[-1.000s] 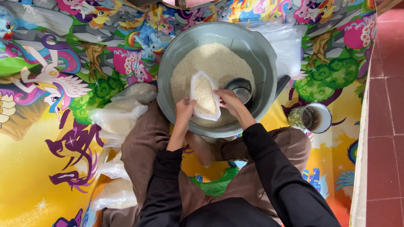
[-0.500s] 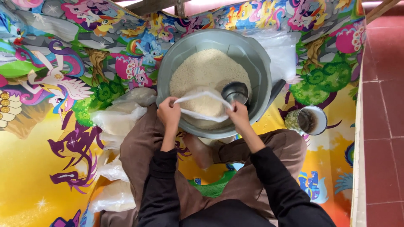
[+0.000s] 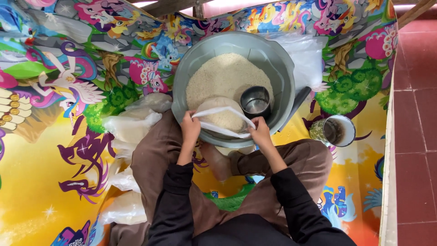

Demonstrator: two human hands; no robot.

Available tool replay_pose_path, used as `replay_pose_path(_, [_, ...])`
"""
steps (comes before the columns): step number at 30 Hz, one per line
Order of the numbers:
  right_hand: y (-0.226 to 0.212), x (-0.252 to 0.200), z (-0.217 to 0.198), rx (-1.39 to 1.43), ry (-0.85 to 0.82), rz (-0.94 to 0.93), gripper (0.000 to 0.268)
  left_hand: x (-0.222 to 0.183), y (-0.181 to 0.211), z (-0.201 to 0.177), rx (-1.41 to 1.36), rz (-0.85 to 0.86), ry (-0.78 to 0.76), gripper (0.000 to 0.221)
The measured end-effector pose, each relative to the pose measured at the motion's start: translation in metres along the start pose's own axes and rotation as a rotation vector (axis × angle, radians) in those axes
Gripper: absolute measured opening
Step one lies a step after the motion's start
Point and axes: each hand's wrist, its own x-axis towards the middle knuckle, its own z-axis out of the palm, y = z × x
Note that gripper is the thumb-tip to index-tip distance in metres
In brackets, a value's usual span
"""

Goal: Scooping rice from a large basin into small plastic bags using a metal cup and a plastic scoop, then sifting and sealing the bags.

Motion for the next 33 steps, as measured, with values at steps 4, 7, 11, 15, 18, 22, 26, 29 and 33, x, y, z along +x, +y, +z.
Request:
replay_pose_path(4, [-0.019,-0.005,-0.012,0.311,-0.243,0.117,0.043,-0.001,-0.010,0.019,-0.275,-0.046,0.055,0.039])
replay_pose_path(7, [-0.035,-0.009,-0.028,0.463,-0.412,0.174,0.036,0.002,-0.019,0.024,-0.577,-0.158,-0.045,0.040])
replay_pose_path(11, [-0.012,0.004,-0.031,0.645,-0.511,0.169,0.021,0.005,-0.029,0.027,-0.535,-0.115,-0.256,0.029])
replay_pose_path(15, [-0.001,0.005,-0.034,0.755,-0.573,0.082,0.013,0.004,-0.032,0.029,-0.516,-0.011,-0.383,0.025])
replay_pose_path(18, [0.006,0.011,-0.033,0.801,-0.584,0.053,0.016,-0.026,0.016,0.000,-0.532,0.116,-0.347,0.011])
replay_pose_path(22, [0.004,0.006,-0.031,0.830,-0.554,0.031,0.017,-0.018,0.010,0.002,-0.482,0.185,-0.234,0.002])
replay_pose_path(26, [0.012,0.005,-0.021,0.764,-0.382,0.000,0.019,-0.024,0.018,-0.009,-0.233,0.275,0.005,0.004])
replay_pose_path(29, [-0.014,-0.023,-0.012,0.659,-0.155,0.013,0.018,-0.026,0.014,-0.012,-0.099,0.412,0.160,0.010])
replay_pose_path(33, [-0.037,-0.048,0.000,-0.009,0.216,-0.129,0.012,-0.042,0.020,-0.019,0.165,0.552,0.237,0.015])
